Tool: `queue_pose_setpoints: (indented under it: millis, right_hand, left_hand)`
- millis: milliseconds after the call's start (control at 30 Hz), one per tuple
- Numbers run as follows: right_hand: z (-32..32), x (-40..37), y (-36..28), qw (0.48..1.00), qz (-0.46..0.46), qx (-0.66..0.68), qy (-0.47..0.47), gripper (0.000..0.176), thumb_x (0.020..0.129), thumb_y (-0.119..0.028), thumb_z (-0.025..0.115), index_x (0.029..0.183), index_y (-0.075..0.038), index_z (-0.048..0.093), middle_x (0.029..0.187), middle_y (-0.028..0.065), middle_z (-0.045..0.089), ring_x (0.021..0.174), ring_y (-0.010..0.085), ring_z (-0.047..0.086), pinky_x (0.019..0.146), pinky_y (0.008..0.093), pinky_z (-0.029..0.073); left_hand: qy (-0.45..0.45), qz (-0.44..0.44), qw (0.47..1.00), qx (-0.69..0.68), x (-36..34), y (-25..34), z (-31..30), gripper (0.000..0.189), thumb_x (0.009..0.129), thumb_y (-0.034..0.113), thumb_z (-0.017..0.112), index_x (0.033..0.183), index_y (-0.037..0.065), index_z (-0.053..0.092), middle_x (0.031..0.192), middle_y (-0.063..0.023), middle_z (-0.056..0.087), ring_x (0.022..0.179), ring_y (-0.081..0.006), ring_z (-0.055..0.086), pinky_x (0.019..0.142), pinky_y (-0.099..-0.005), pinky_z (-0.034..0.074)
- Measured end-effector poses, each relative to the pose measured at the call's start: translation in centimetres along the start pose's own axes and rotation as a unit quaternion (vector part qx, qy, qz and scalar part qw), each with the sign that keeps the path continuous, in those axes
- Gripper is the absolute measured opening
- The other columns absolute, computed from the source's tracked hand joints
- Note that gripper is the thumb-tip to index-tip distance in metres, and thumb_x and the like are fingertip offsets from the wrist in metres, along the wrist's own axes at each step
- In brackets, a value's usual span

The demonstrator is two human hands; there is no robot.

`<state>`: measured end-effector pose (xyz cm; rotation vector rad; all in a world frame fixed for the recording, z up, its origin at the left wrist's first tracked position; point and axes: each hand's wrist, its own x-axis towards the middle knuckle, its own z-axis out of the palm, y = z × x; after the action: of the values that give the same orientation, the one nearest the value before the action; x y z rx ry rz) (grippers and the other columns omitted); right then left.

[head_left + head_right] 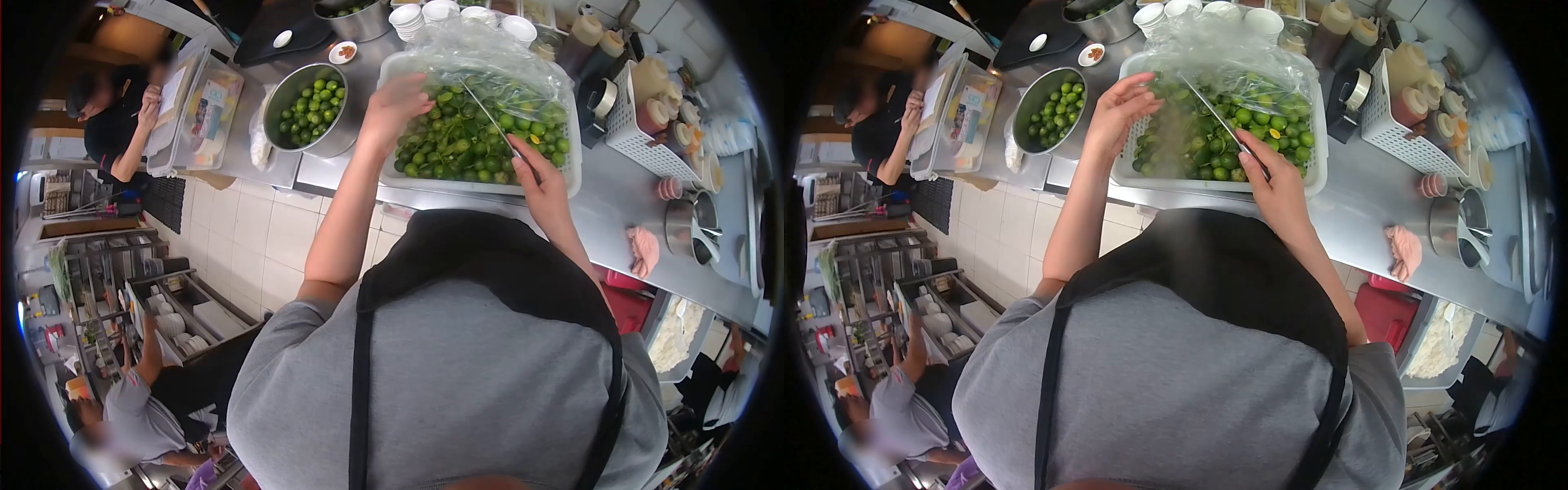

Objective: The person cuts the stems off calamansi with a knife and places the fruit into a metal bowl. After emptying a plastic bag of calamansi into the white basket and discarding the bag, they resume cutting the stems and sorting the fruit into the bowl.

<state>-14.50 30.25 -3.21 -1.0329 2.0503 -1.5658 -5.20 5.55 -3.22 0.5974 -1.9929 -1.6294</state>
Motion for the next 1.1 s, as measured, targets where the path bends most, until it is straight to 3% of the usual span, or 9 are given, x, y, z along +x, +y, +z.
queue_pose_setpoints:
  millis: [33, 133, 400, 767, 867, 933, 967, 1100]
  right_hand:
    - [0.1, 0.1, -0.4, 1.000, -0.008, 0.013, -0.006, 0.030, 0.089, -0.015, 0.051, 0.117, -0.007, 0.054, 0.107, 0.0121, 0.061, 0.092, 0.0193, 0.059, 0.079, 0.0278, 0.043]
    - [0.6, 0.2, -1.1, 0.999, -0.022, 0.037, -0.020, 0.031, 0.090, -0.014, 0.049, 0.119, -0.006, 0.052, 0.110, 0.0120, 0.060, 0.096, 0.0175, 0.057, 0.083, 0.0268, 0.042]
    - [0.8, -0.1, -2.1, 0.997, 0.009, 0.044, -0.069, 0.031, 0.090, -0.013, 0.048, 0.121, -0.007, 0.052, 0.114, 0.0137, 0.057, 0.101, 0.0189, 0.056, 0.086, 0.0268, 0.041]
    - [1.0, -0.2, -1.6, 0.997, -0.056, -0.007, -0.043, 0.031, 0.089, -0.014, 0.050, 0.119, -0.011, 0.054, 0.105, 0.0141, 0.061, 0.088, 0.0229, 0.059, 0.078, 0.0294, 0.044]
    - [0.7, -0.1, -2.2, 0.998, -0.048, -0.039, -0.034, 0.031, 0.089, -0.015, 0.050, 0.119, -0.011, 0.055, 0.101, 0.0142, 0.062, 0.084, 0.0230, 0.059, 0.076, 0.0291, 0.045]
    - [0.7, 0.8, -1.2, 0.998, -0.044, -0.040, -0.022, 0.031, 0.089, -0.015, 0.050, 0.119, -0.011, 0.054, 0.100, 0.0142, 0.062, 0.085, 0.0225, 0.059, 0.076, 0.0287, 0.044]
    - [0.7, 1.1, -0.8, 0.998, -0.042, -0.041, -0.010, 0.031, 0.089, -0.015, 0.050, 0.119, -0.011, 0.054, 0.100, 0.0143, 0.062, 0.085, 0.0221, 0.059, 0.076, 0.0282, 0.044]
    - [0.6, 0.7, -1.8, 0.999, -0.052, -0.007, -0.016, 0.031, 0.089, -0.015, 0.050, 0.120, -0.010, 0.054, 0.101, 0.0143, 0.062, 0.085, 0.0212, 0.059, 0.075, 0.0276, 0.044]
  left_hand:
    - [-0.004, -0.071, 0.963, -0.258, -0.8, 1.1, 0.2, 0.027, 0.082, -0.001, 0.055, 0.109, -0.003, 0.055, 0.092, -0.0077, 0.059, 0.091, -0.0210, 0.060, 0.082, -0.0311, 0.051]
    - [-0.012, -0.084, 0.938, -0.335, -2.0, 1.7, 0.4, 0.027, 0.082, -0.001, 0.055, 0.109, -0.004, 0.054, 0.095, -0.0091, 0.059, 0.094, -0.0249, 0.060, 0.085, -0.0318, 0.050]
    - [0.023, -0.056, 0.943, -0.327, -3.0, 2.9, 1.4, 0.023, 0.083, 0.001, 0.056, 0.105, -0.004, 0.054, 0.099, -0.0123, 0.059, 0.093, -0.0240, 0.060, 0.084, -0.0314, 0.051]
    - [0.055, -0.029, 0.952, -0.299, -2.8, 2.9, 2.1, 0.021, 0.081, -0.001, 0.057, 0.102, -0.004, 0.055, 0.094, -0.0119, 0.061, 0.088, -0.0189, 0.061, 0.084, -0.0318, 0.050]
    - [0.044, -0.019, 0.966, -0.253, -3.1, 2.4, 2.7, 0.022, 0.079, -0.001, 0.060, 0.100, -0.001, 0.057, 0.092, -0.0093, 0.062, 0.085, -0.0154, 0.061, 0.078, -0.0285, 0.051]
    - [-0.057, -0.041, 0.983, -0.169, -4.7, 3.3, 4.3, 0.023, 0.076, -0.001, 0.062, 0.099, 0.002, 0.059, 0.087, -0.0057, 0.063, 0.079, -0.0122, 0.061, 0.072, -0.0249, 0.049]
    - [-0.065, -0.056, 0.978, -0.192, -5.1, 3.3, 4.9, 0.024, 0.075, -0.002, 0.063, 0.098, 0.003, 0.061, 0.084, -0.0035, 0.063, 0.074, -0.0110, 0.061, 0.070, -0.0235, 0.048]
    - [0.024, -0.051, 0.980, -0.192, -3.7, 2.2, 3.4, 0.023, 0.076, -0.002, 0.063, 0.099, 0.001, 0.059, 0.088, -0.0052, 0.062, 0.079, -0.0118, 0.060, 0.072, -0.0246, 0.048]
